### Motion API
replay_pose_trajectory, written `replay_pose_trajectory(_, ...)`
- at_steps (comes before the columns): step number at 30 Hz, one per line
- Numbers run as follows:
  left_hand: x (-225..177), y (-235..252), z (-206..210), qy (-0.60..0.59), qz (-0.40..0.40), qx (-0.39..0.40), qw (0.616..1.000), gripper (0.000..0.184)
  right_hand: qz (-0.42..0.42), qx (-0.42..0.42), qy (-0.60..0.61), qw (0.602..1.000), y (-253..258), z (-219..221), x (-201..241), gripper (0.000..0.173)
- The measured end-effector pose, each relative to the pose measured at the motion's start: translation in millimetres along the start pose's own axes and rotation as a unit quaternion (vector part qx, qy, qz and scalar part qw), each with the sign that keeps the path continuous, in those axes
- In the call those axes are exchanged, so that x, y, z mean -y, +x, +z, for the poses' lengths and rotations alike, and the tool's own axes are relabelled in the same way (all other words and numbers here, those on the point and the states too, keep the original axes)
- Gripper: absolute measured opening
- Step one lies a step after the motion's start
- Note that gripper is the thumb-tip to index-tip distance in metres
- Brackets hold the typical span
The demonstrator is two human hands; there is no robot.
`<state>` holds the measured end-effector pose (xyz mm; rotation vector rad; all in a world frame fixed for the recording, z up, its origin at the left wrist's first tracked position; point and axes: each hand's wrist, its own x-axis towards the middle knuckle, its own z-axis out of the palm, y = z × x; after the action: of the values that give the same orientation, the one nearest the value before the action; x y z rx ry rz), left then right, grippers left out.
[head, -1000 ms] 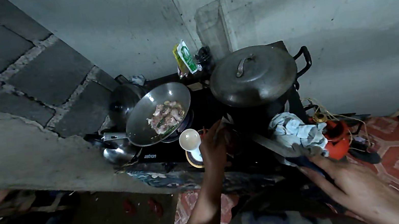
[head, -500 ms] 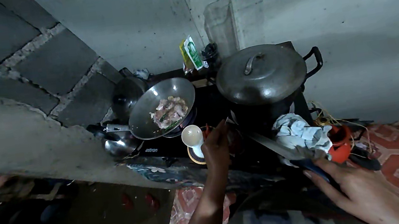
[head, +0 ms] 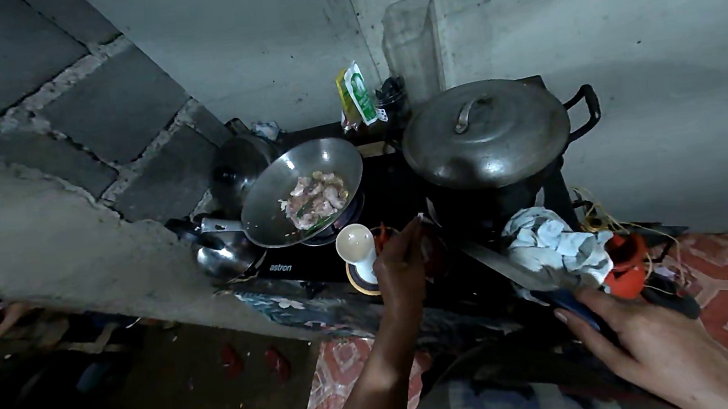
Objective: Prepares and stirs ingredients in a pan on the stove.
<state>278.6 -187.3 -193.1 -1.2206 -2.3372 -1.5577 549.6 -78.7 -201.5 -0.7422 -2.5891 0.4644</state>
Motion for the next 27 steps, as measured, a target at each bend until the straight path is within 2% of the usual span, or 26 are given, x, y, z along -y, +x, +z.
replay_pose_trajectory(7,7,-2,-6,0.044,0.020,-0.035,0.998,0.027,0.007,-0.003,-0.023,1.000,14,9,15,0.053)
replay_pose_trajectory(12,-15,-17,8,0.010,0.034,0.012,0.999,0.022,0.024,-0.011,-0.003,1.000,35,12,35,0.048)
replay_pose_trajectory(16,-10,-9,3,-0.012,0.020,0.018,1.000,0.023,0.023,-0.018,0.000,1.000,39,6,32,0.050)
replay_pose_trajectory(19,-7,-7,1,-0.034,0.003,0.014,0.999,0.023,0.031,0.000,0.020,0.999,24,-3,15,0.054)
replay_pose_trajectory(21,-4,-6,0,-0.058,-0.015,0.011,0.998,0.023,0.046,0.040,0.049,0.997,11,-14,6,0.053)
replay_pose_trajectory(25,0,0,-2,-0.065,-0.037,-0.012,0.997,0.023,0.083,0.114,0.074,0.987,-6,-32,2,0.050)
replay_pose_trajectory(27,0,1,-2,-0.063,-0.039,-0.017,0.997,0.023,0.082,0.122,0.068,0.987,-9,-30,0,0.049)
